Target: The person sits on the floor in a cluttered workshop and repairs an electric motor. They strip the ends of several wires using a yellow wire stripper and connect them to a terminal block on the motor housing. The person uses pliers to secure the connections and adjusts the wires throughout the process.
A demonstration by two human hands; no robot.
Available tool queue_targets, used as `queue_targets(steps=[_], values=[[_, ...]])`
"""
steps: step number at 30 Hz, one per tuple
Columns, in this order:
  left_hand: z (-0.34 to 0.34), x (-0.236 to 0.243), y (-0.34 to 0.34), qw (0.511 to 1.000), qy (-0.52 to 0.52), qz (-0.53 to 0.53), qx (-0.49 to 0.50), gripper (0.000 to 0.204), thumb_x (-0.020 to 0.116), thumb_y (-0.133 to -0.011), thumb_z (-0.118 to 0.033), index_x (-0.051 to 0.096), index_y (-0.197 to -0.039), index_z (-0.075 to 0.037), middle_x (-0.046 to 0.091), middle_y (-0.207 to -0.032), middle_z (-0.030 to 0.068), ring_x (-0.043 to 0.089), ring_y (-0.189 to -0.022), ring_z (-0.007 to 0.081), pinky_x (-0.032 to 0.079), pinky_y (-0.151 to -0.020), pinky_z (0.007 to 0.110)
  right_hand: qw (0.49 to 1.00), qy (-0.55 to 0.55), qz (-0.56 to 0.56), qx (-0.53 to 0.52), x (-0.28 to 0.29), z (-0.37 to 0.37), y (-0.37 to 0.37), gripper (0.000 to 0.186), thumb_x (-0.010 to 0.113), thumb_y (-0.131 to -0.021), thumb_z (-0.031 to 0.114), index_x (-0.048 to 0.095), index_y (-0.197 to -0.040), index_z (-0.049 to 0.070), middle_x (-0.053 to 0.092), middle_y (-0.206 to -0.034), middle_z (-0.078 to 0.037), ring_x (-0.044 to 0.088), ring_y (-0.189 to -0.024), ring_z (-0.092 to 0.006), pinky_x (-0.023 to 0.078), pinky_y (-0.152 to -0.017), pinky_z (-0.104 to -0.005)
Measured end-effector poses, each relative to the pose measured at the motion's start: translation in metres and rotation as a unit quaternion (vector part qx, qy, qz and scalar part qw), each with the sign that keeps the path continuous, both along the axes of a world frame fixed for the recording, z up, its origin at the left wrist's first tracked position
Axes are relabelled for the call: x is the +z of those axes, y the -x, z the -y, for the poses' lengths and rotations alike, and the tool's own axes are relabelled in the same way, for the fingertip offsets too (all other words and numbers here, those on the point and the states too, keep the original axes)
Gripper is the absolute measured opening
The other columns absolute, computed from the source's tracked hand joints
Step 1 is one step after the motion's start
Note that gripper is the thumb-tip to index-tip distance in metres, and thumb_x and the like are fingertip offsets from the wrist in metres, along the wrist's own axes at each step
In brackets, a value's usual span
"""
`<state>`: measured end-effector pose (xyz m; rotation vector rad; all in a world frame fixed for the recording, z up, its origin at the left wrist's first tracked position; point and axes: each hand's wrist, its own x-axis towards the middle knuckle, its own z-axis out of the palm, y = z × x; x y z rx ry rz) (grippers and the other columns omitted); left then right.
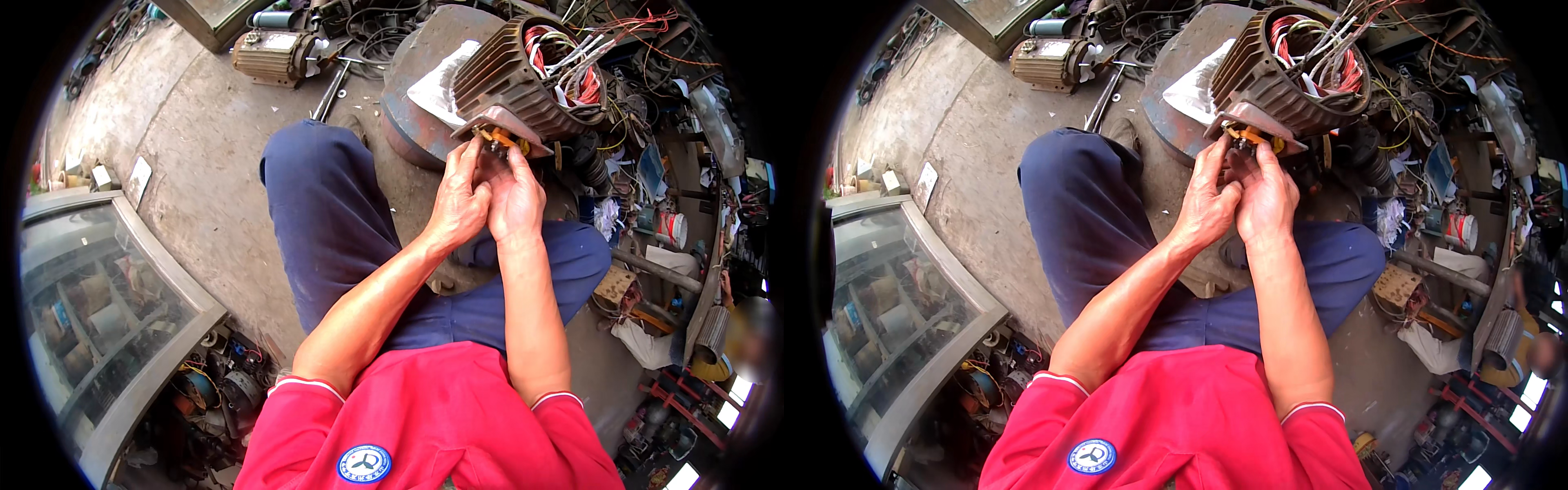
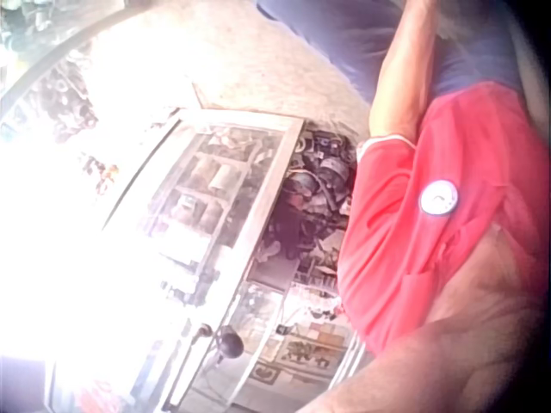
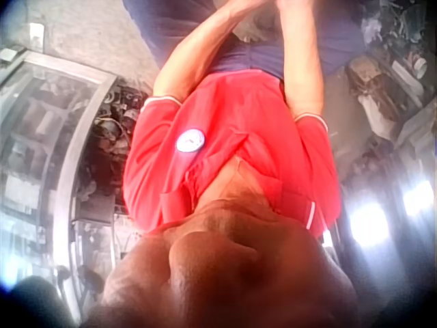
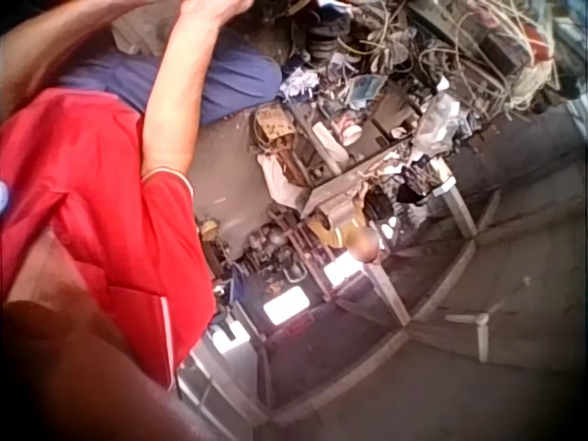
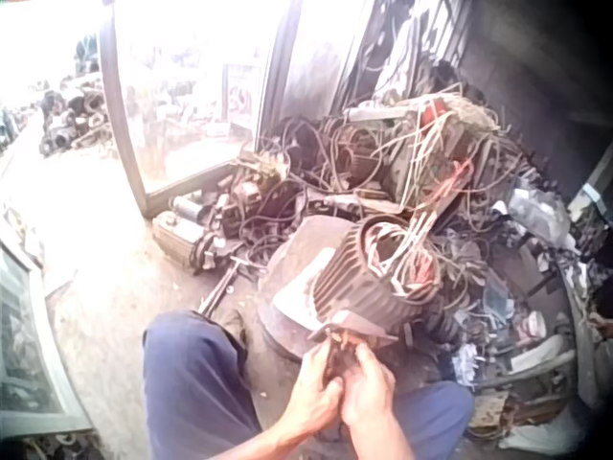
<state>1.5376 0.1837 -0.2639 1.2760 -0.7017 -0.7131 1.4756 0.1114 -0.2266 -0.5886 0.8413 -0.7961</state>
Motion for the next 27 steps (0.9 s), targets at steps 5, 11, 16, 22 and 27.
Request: queue_targets(steps=[5,11,16,22,27], values=[[0.001,-0.002,0.000,0.998,-0.014,-0.048,0.037,0.067,0.048,-0.080,0.008,0.036,-0.146,0.000,0.044,-0.138,0.0159,0.055,-0.117,0.0245,0.047,-0.100,0.035,0.999,-0.035,-0.013,-0.037,0.004,-0.001,-0.001,0.031,0.063,-0.096,0.022,0.056,-0.119,0.002,0.062,-0.100,-0.009,0.062,-0.089,-0.0193,0.052,-0.075,-0.0322],[0.002,0.001,-0.003,0.999,-0.024,-0.004,0.040,0.065,0.050,-0.081,0.008,0.039,-0.145,0.001,0.046,-0.134,0.0140,0.058,-0.109,0.0207,0.050,-0.092,0.032,0.998,-0.043,0.012,-0.044,0.000,0.002,0.004,0.031,0.063,-0.096,0.024,0.057,-0.117,0.002,0.062,-0.097,-0.008,0.061,-0.085,-0.0172,0.051,-0.075,-0.0324],[0.000,0.005,-0.004,0.998,-0.015,-0.049,0.034,0.063,0.049,-0.080,0.008,0.043,-0.143,0.000,0.046,-0.133,0.0139,0.058,-0.107,0.0194,0.051,-0.090,0.031,0.997,-0.062,0.001,-0.040,-0.001,0.005,0.008,0.031,0.063,-0.096,0.027,0.057,-0.115,0.003,0.062,-0.095,-0.008,0.061,-0.083,-0.0171,0.051,-0.074,-0.0327],[0.001,0.003,-0.007,0.994,-0.008,-0.088,0.070,0.059,0.049,-0.084,0.006,0.045,-0.142,-0.003,0.052,-0.130,0.0125,0.061,-0.100,0.0179,0.051,-0.089,0.030,0.997,-0.068,-0.011,-0.030,0.007,0.004,0.009,0.030,0.062,-0.095,0.028,0.058,-0.114,0.005,0.062,-0.093,-0.009,0.061,-0.081,-0.0174,0.051,-0.072,-0.0324],[-0.002,0.007,-0.007,0.997,-0.005,-0.063,0.047,0.060,0.050,-0.086,0.006,0.043,-0.144,-0.003,0.053,-0.130,0.0131,0.064,-0.096,0.0154,0.051,-0.088,0.030,0.997,-0.072,0.001,-0.022,0.004,0.007,0.011,0.029,0.062,-0.095,0.029,0.059,-0.113,0.006,0.062,-0.093,-0.008,0.061,-0.080,-0.0178,0.051,-0.072,-0.0333]])
